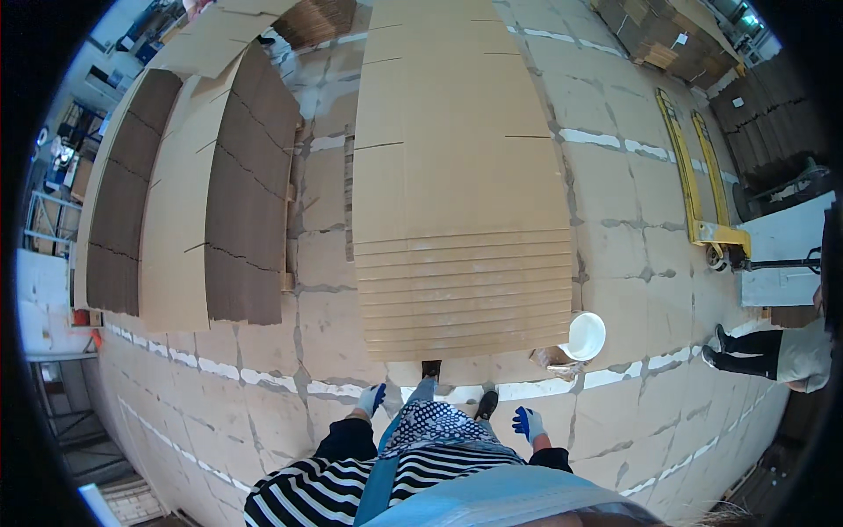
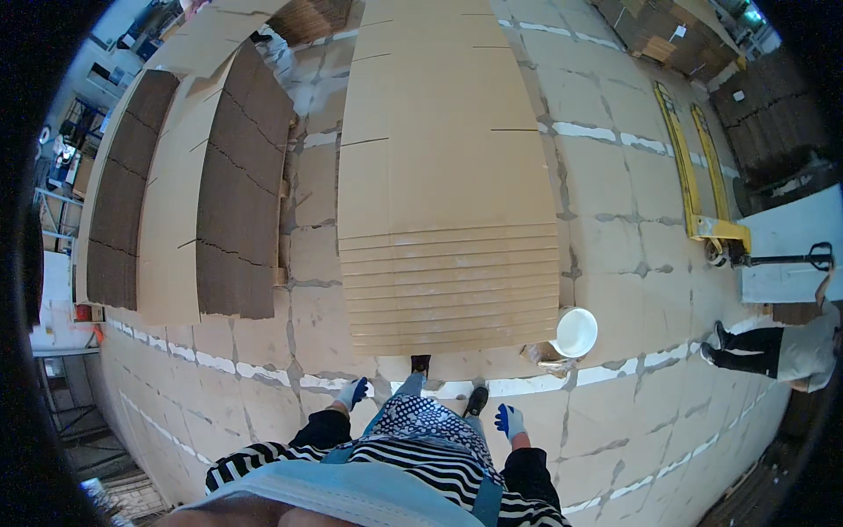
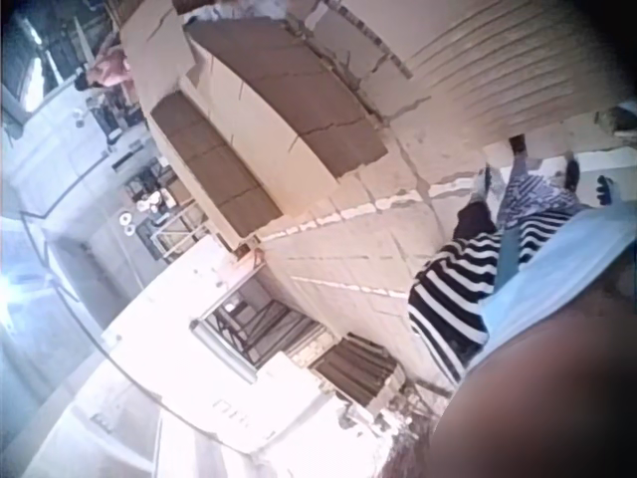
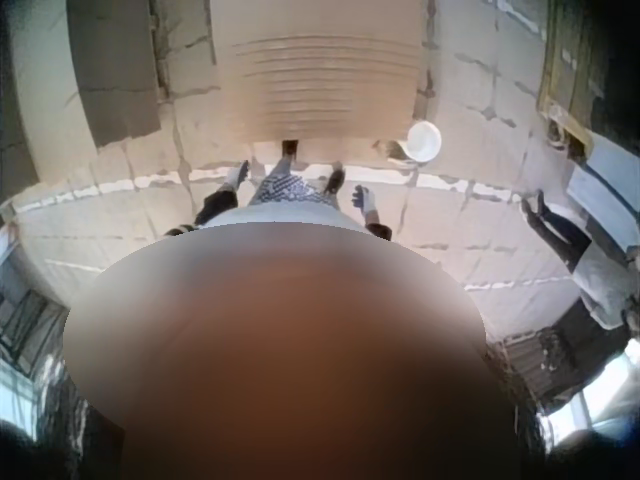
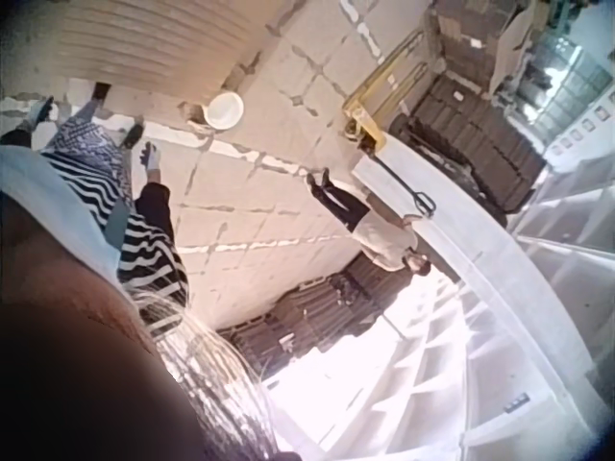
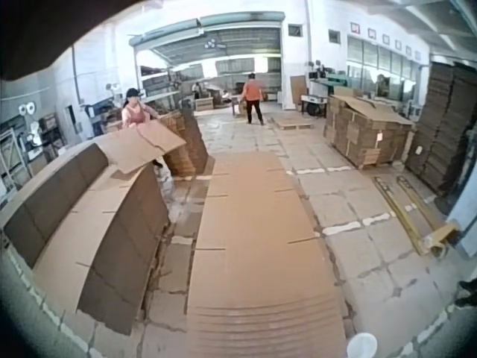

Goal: Apply glue or coating to the surface of a stack of corrugated cardboard strips using a brush.

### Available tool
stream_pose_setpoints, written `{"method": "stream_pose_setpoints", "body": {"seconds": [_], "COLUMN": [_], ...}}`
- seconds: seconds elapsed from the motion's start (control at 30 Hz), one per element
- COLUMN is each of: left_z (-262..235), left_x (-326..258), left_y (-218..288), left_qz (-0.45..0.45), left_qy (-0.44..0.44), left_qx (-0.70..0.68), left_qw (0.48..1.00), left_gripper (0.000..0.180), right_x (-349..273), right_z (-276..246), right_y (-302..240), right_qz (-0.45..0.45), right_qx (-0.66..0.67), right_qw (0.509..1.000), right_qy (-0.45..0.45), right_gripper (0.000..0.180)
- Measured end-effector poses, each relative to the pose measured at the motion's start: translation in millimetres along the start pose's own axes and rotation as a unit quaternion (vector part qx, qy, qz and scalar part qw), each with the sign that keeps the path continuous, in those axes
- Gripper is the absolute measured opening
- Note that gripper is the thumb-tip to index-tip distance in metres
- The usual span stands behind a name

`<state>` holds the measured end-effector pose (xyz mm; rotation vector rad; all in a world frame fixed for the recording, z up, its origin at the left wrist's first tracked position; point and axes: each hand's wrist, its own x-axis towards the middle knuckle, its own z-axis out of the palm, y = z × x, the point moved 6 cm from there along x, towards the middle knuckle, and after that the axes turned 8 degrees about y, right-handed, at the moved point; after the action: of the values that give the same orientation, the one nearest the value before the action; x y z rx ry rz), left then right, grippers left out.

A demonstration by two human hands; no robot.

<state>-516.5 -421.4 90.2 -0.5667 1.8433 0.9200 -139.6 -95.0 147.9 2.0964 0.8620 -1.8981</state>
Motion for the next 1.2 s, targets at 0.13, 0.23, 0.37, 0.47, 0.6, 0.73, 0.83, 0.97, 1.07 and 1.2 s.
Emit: {"method": "stream_pose_setpoints", "body": {"seconds": [0.13, 0.23, 0.37, 0.47, 0.6, 0.73, 0.83, 0.97, 1.07, 1.2], "left_z": [-2, -5, -10, -5, 7, -3, 9, -3, 2, 2], "left_x": [-5, -15, -19, -17, -4, -2, 1, 13, 29, 62], "left_y": [35, 51, 43, 36, 37, 33, 37, 21, 40, 68], "left_qz": [0.055, 0.064, 0.026, -0.003, 0.042, 0.01, 0.007, 0.006, 0.268, 0.325], "left_qy": [0.014, 0.018, 0.015, 0.015, 0.011, -0.001, -0.018, 0.027, 0.125, 0.342], "left_qx": [-0.017, 0.01, 0.034, 0.031, 0.045, 0.052, 0.057, 0.058, 0.272, 0.231], "left_qw": [0.998, 0.998, 0.999, 0.999, 0.998, 0.999, 0.998, 0.998, 0.916, 0.851], "left_gripper": [0.045, 0.045, 0.044, 0.046, 0.045, 0.043, 0.044, 0.045, 0.05, 0.055], "right_x": [0, -4, -8, -4, 21, 9, 21, 17, 42, 81], "right_z": [8, 20, 28, 24, 7, 18, 10, 23, 14, -18], "right_y": [-9, -18, -21, -15, 6, 6, 17, 17, 11, -72], "right_qz": [-0.01, -0.008, -0.013, -0.014, -0.019, -0.007, 0.001, -0.013, -0.045, -0.383], "right_qx": [0.022, 0.028, 0.037, 0.043, 0.095, 0.018, 0.032, 0.014, -0.031, -0.399], "right_qw": [1.0, 0.999, 0.999, 0.999, 0.992, 1.0, 0.999, 1.0, 0.998, 0.802], "right_qy": [-0.006, -0.015, -0.029, -0.027, -0.085, -0.024, -0.024, -0.021, -0.006, 0.227], "right_gripper": [0.034, 0.034, 0.034, 0.034, 0.033, 0.031, 0.032, 0.033, 0.032, 0.037]}}
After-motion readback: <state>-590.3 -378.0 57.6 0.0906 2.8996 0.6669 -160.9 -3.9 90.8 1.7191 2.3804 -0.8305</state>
